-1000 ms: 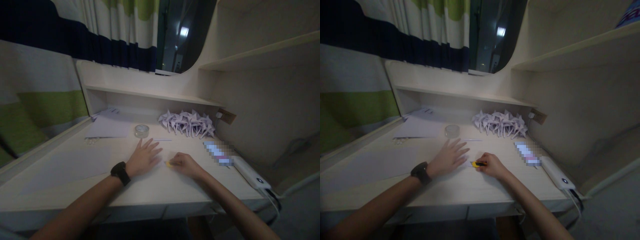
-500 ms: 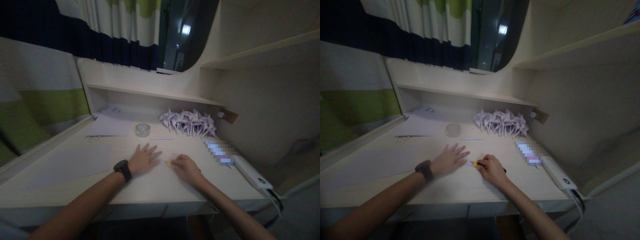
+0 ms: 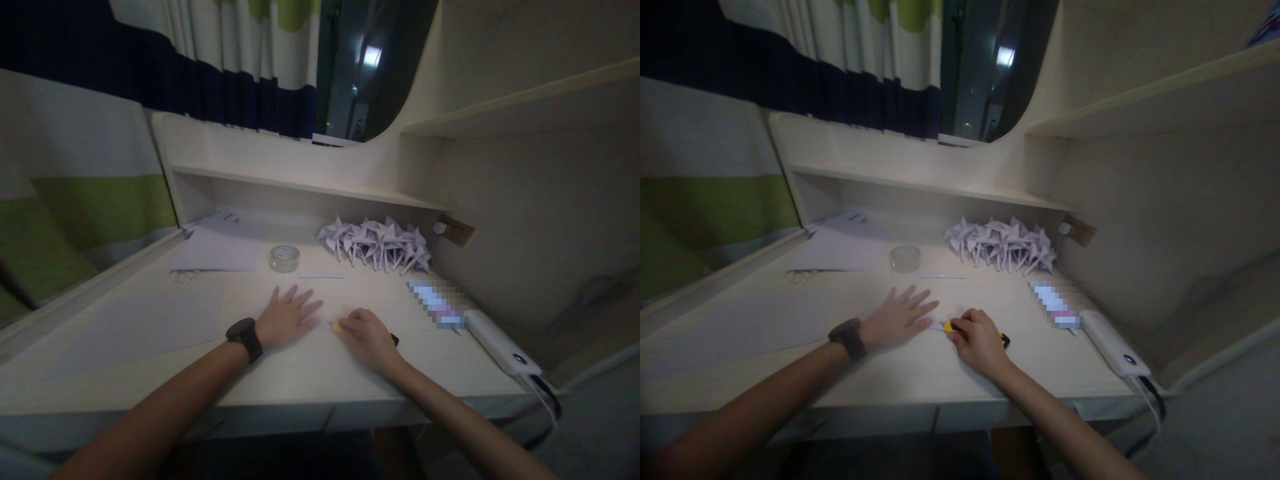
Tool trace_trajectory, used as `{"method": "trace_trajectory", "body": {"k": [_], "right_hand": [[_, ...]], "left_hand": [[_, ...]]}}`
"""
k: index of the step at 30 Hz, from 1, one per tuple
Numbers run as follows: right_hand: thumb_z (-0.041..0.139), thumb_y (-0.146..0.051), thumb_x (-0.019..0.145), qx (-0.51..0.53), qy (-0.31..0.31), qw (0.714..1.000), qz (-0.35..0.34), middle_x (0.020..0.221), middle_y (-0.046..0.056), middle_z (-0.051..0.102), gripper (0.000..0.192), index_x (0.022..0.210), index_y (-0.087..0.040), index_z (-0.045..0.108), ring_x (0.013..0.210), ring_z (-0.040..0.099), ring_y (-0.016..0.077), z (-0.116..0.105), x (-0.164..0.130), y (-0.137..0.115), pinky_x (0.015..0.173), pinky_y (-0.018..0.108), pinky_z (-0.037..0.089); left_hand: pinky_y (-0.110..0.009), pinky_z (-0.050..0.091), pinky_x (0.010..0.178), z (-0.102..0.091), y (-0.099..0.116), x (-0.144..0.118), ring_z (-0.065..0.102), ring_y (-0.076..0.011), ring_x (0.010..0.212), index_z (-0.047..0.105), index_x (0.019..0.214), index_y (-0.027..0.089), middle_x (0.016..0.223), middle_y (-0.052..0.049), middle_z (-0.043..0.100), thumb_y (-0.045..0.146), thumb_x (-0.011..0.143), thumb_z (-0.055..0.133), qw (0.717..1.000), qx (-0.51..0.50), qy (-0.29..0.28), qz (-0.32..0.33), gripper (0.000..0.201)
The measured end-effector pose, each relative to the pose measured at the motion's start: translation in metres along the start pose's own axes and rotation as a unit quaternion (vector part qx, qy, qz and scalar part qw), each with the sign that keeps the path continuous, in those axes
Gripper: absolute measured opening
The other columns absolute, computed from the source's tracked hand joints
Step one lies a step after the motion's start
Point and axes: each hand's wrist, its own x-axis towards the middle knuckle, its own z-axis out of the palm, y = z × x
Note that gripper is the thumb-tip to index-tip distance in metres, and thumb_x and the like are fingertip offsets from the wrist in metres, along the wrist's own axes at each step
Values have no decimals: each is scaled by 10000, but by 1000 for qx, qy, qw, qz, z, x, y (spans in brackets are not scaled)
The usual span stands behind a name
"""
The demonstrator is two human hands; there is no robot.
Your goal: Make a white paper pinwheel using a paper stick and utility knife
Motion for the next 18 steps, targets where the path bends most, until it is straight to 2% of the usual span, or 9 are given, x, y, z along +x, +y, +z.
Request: {"method": "trace_trajectory", "body": {"k": [12,18], "right_hand": [[591,-272,888,13,19,999,-32,848,69,603,174,958,-219,742,815,551,195,3,-2,5,728,304,434],[607,-262,873,15,6,999,-35,849,62,601,170,969,-226,742,808,543,190,3,1,6,720,302,425]], "left_hand": [[-702,41,1063,-1,-1,0,137,-405,1428,291,1469,412,1572,-19,233,661,929,163,1000,-7,-9,7,608],[-686,35,1073,-3,-1,-1,145,-398,1428,286,1471,409,1571,-17,237,670,923,196,1000,-9,-13,5,614]]}}
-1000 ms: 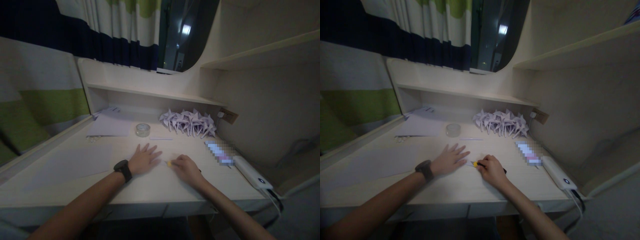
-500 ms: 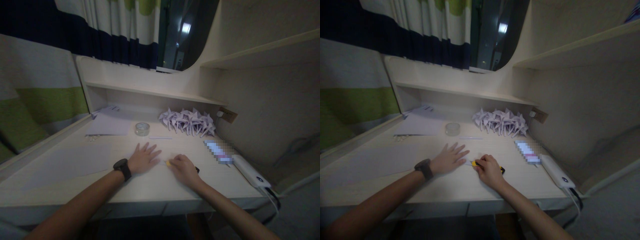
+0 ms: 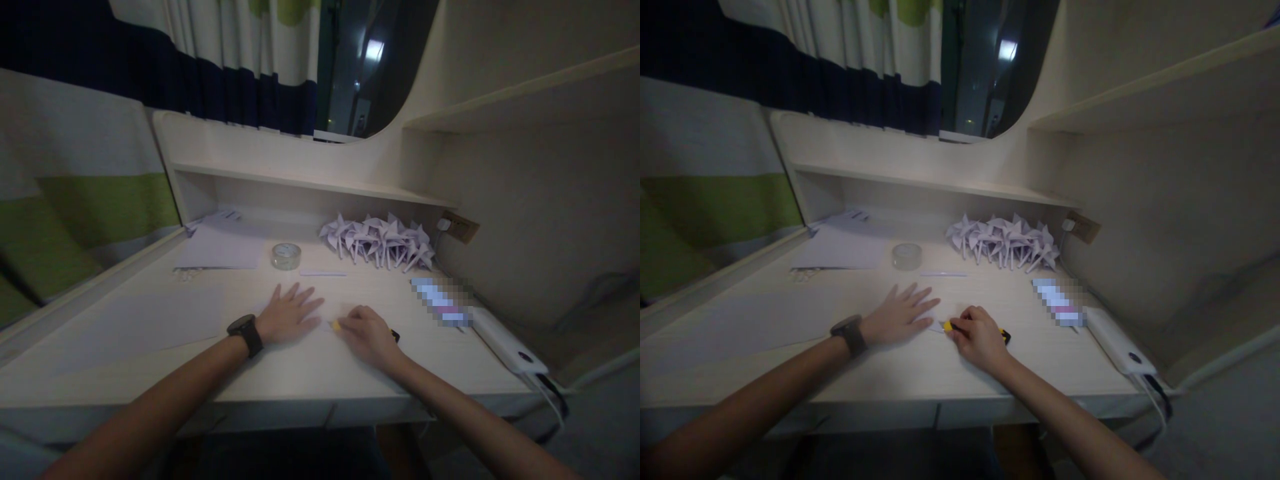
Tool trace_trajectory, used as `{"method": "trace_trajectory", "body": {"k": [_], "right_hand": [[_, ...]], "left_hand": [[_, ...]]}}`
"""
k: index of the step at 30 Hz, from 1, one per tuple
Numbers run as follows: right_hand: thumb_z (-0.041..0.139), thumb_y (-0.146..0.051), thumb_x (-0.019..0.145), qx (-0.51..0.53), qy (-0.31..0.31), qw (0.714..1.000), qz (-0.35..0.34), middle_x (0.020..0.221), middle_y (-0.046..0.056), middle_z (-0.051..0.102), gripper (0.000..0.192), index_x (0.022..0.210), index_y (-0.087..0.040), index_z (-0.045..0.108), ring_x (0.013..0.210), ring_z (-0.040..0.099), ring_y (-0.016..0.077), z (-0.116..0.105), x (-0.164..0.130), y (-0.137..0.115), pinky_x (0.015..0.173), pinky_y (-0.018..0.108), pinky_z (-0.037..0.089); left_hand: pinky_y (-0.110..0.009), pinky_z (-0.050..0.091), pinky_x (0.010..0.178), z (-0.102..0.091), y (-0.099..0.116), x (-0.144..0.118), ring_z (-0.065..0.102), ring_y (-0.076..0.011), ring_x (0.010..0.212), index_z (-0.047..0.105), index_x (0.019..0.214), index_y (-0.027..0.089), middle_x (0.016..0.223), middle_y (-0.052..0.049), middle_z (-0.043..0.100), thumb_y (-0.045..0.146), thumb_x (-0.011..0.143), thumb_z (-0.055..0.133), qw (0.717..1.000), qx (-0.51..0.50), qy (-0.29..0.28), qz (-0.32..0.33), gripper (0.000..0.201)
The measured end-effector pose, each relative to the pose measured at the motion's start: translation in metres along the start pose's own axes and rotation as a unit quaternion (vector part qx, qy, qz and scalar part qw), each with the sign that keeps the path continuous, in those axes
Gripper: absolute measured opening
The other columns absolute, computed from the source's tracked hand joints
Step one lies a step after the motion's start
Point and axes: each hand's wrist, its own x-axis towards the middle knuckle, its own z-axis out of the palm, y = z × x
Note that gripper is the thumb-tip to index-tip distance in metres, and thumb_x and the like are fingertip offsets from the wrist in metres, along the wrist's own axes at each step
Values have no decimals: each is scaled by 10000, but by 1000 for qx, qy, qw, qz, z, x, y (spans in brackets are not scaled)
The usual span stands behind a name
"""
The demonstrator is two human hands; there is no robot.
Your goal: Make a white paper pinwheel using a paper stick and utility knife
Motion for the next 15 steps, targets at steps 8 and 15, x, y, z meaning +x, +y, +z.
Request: {"method": "trace_trajectory", "body": {"k": [8,15], "right_hand": [[592,-265,885,-1,4,1000,2,812,55,575,152,885,-216,737,789,529,183,-2,0,-4,696,294,403],[619,-245,864,8,7,1000,-16,824,57,576,126,888,-219,739,793,529,186,-1,0,-1,702,299,410]], "left_hand": [[-698,32,1067,0,-1,1,129,-406,1429,283,1473,406,1573,-21,230,672,922,192,1000,6,-10,-2,619],[-703,33,1063,2,-2,2,132,-405,1429,289,1472,404,1571,-28,234,667,925,178,1000,11,-8,-4,617]]}}
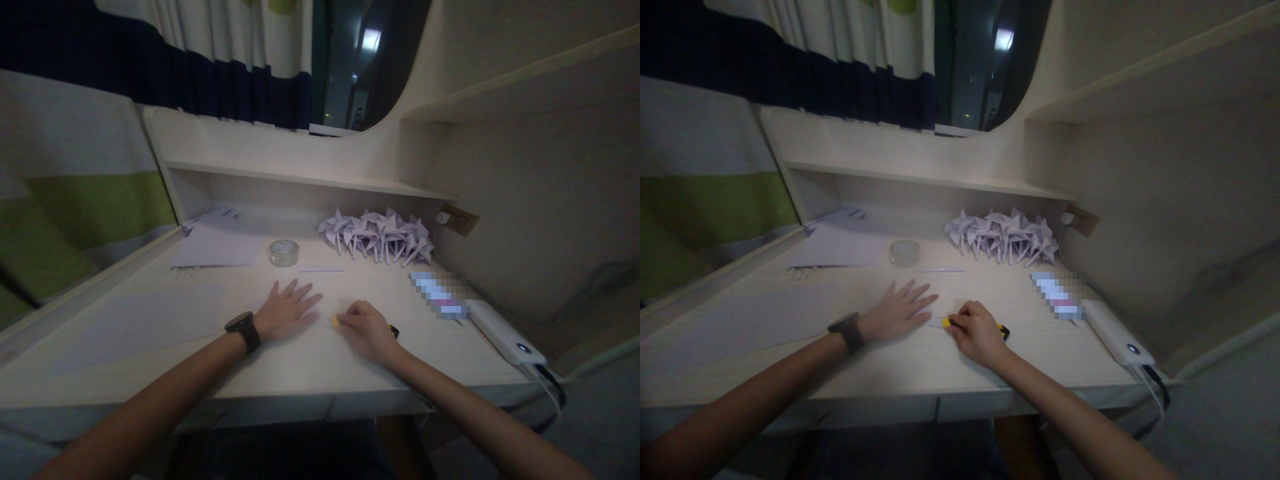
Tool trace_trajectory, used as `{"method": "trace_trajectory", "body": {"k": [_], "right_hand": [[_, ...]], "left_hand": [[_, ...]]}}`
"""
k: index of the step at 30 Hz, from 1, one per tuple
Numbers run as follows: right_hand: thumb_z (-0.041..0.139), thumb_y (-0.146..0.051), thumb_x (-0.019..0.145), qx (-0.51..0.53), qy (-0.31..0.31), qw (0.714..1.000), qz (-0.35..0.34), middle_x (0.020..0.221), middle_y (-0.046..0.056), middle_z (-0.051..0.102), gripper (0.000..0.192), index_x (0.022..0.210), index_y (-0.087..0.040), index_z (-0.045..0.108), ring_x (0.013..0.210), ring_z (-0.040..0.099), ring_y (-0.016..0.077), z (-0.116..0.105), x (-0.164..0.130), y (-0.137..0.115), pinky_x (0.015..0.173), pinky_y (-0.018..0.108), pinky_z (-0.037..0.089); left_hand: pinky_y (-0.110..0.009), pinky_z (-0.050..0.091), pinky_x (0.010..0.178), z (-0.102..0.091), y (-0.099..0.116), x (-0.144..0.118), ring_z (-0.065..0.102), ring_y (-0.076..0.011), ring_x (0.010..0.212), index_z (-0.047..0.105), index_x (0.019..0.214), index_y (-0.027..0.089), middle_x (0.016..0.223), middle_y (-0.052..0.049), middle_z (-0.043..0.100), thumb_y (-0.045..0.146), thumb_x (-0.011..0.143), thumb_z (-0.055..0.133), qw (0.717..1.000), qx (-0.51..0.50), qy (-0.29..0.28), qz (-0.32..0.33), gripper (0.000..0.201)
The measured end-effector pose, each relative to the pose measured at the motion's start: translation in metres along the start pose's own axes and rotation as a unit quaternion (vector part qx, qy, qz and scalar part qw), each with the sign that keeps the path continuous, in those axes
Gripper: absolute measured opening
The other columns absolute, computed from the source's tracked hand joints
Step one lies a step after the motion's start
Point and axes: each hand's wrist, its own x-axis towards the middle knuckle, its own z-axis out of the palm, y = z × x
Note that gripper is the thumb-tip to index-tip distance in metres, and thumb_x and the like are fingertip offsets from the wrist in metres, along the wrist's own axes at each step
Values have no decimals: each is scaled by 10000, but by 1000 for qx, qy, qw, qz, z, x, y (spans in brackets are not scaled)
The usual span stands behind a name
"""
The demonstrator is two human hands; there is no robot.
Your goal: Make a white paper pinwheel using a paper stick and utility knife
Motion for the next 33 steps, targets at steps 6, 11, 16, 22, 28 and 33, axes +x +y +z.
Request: {"method": "trace_trajectory", "body": {"k": [6,11,16,22,28,33], "right_hand": [[613,-259,873,17,-5,1000,-9,832,57,583,156,948,-230,746,793,537,182,0,1,6,703,297,421],[611,-281,882,30,-17,999,-26,840,56,593,171,963,-233,754,802,545,178,-2,4,9,716,295,424],[614,-289,883,37,-21,999,-26,845,58,598,173,956,-227,758,805,549,176,-4,4,9,720,292,426],[602,-334,892,69,-54,995,-39,868,57,613,202,977,-240,759,819,568,174,-15,1,13,738,290,437],[605,-360,881,103,-90,990,-31,899,63,628,222,996,-251,761,831,594,181,-32,-9,22,759,296,455],[606,-355,875,107,-94,990,7,919,71,642,233,1000,-234,761,823,612,186,-45,-10,42,757,297,461]], "left_hand": [[-697,28,1069,-2,1,-1,126,-398,1432,288,1471,409,1571,-23,235,669,925,185,1000,-10,-3,2,613],[-690,18,1073,-3,0,-1,136,-394,1431,291,1470,407,1573,-21,229,662,930,190,1000,-10,-6,4,606],[-696,22,1065,-2,-2,0,140,-397,1430,281,1475,401,1573,-35,226,672,924,185,1000,-5,-13,9,621],[-671,21,1081,-5,-3,-2,138,-385,1433,277,1478,395,1576,-33,216,675,923,196,1000,-3,-20,17,627],[-643,62,1095,-9,-2,-3,152,-373,1434,287,1481,364,1572,-52,227,695,908,224,1000,-17,-8,12,665],[-483,213,1122,-27,-18,-2,274,-322,1405,265,1496,221,1544,-145,281,775,720,534,998,-44,3,44,991]]}}
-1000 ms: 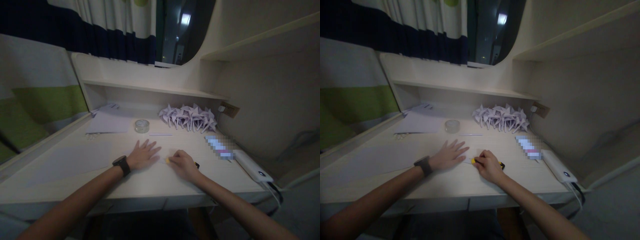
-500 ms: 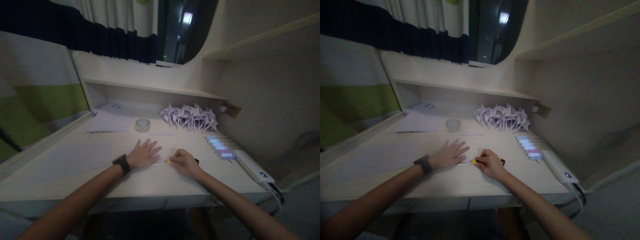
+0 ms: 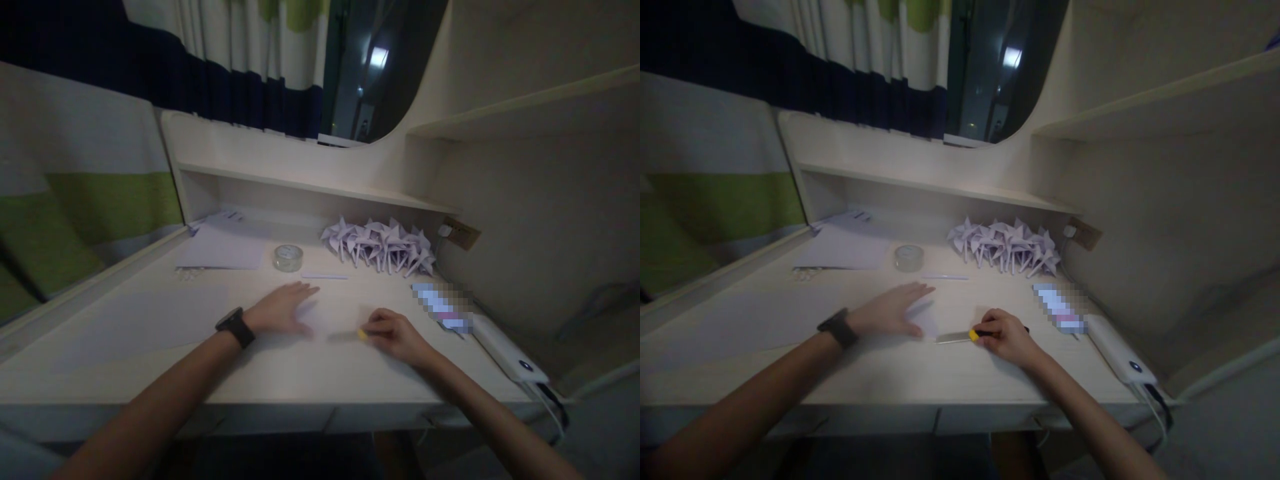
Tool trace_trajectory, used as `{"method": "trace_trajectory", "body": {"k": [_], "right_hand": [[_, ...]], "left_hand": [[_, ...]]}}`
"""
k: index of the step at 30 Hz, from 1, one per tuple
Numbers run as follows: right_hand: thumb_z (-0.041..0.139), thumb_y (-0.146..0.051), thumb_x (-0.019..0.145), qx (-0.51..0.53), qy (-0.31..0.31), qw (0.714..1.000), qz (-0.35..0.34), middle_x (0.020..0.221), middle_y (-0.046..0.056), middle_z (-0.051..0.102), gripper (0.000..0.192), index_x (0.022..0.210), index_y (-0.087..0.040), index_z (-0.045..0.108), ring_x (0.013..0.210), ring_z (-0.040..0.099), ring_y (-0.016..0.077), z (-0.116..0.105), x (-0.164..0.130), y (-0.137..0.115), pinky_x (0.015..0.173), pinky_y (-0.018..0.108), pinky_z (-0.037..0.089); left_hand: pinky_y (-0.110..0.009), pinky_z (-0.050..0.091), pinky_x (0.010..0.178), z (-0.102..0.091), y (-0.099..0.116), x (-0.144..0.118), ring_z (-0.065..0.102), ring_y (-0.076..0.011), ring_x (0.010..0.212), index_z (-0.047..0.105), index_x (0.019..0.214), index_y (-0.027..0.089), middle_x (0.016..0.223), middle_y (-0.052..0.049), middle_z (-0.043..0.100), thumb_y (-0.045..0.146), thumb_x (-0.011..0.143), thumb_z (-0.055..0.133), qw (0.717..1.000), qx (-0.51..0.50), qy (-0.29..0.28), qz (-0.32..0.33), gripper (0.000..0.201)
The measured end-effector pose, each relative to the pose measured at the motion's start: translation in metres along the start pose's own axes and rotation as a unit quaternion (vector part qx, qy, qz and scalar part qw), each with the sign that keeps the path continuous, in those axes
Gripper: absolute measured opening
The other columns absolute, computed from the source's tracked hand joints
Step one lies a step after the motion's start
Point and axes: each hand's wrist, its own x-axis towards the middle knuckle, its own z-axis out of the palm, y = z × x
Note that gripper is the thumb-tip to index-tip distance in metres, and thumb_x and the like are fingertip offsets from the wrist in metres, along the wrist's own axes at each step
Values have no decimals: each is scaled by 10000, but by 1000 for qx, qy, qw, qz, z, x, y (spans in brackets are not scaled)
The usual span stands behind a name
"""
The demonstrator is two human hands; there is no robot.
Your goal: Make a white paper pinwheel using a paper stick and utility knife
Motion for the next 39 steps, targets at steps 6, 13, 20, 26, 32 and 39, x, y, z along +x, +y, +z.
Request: {"method": "trace_trajectory", "body": {"k": [6,13,20,26,32,39], "right_hand": [[640,-308,839,-37,16,998,56,914,58,663,219,1008,-225,751,786,627,181,-10,4,32,730,276,454],[529,-355,905,-179,30,978,106,903,72,663,263,972,-209,738,809,626,189,-9,22,29,716,263,412],[516,-409,902,-252,-9,955,156,879,70,693,281,903,-219,723,801,639,193,-16,35,17,681,252,377],[562,-410,864,-138,73,972,174,1072,138,713,363,1069,-158,724,964,652,275,-14,59,12,807,320,453],[554,-635,824,404,57,902,137,970,111,729,563,1079,-154,698,874,677,213,8,109,-14,758,328,536],[811,-537,588,564,87,799,187,762,44,708,464,806,-139,712,653,649,161,61,125,-36,623,269,535]], "left_hand": [[-369,395,987,-27,-9,-9,560,-271,1172,586,1258,232,1296,-82,610,600,736,664,1000,-19,2,10,644],[-316,442,632,-27,6,-15,658,-245,764,720,881,243,828,-43,726,478,733,720,998,45,-21,42,278],[-281,354,534,-21,18,-16,611,-199,602,691,674,188,662,-61,689,158,703,598,993,104,19,51,102],[-264,387,603,-26,23,-6,637,-193,670,722,779,165,737,-74,716,193,846,483,990,-22,140,-16,250],[-249,429,578,-32,20,4,627,-185,657,742,809,128,771,-61,732,396,820,608,846,-416,279,-182,300],[-288,474,554,-17,20,9,623,-195,587,719,768,77,719,-127,720,360,711,739,679,-657,246,-216,289]]}}
